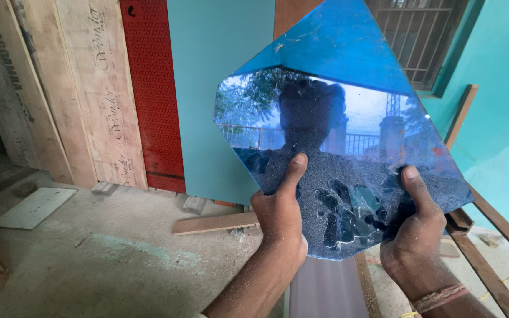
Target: The person holds a piece of blue patterned glass and presses its edges against a running belt sander to smooth them. They rotate the glass by hand to sand different sides and corners.
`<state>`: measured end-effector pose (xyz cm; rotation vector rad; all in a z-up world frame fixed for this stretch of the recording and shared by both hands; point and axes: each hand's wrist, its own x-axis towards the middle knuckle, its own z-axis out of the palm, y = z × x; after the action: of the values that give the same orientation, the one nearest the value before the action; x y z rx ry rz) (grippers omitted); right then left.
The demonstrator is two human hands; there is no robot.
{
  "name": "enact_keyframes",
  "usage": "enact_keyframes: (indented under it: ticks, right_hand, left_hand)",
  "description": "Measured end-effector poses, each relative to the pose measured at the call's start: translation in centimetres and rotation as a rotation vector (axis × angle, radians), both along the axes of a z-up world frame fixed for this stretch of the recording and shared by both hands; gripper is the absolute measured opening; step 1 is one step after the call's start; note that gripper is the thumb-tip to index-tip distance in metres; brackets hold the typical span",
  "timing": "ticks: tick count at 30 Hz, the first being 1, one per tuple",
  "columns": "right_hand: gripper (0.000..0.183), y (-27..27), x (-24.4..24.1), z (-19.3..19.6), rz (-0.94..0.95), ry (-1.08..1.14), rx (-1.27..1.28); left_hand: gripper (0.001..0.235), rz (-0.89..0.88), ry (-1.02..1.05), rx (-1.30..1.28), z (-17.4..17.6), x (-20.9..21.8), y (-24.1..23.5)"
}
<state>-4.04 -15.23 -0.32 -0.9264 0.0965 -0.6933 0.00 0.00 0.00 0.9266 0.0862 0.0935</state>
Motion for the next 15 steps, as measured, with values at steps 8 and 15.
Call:
enact_keyframes:
  ticks: [8,15]
  right_hand:
    - [0.054,0.53,-0.53,0.01,0.025,-0.030,0.081]
    - [0.062,0.97,-0.85,-0.05,-0.019,-0.052,0.018]
  left_hand:
    - [0.105,-0.003,0.055,0.010,-0.60,0.25,-0.31]
    - [0.112,-0.018,-0.039,0.038,-0.84,0.60,-0.05]
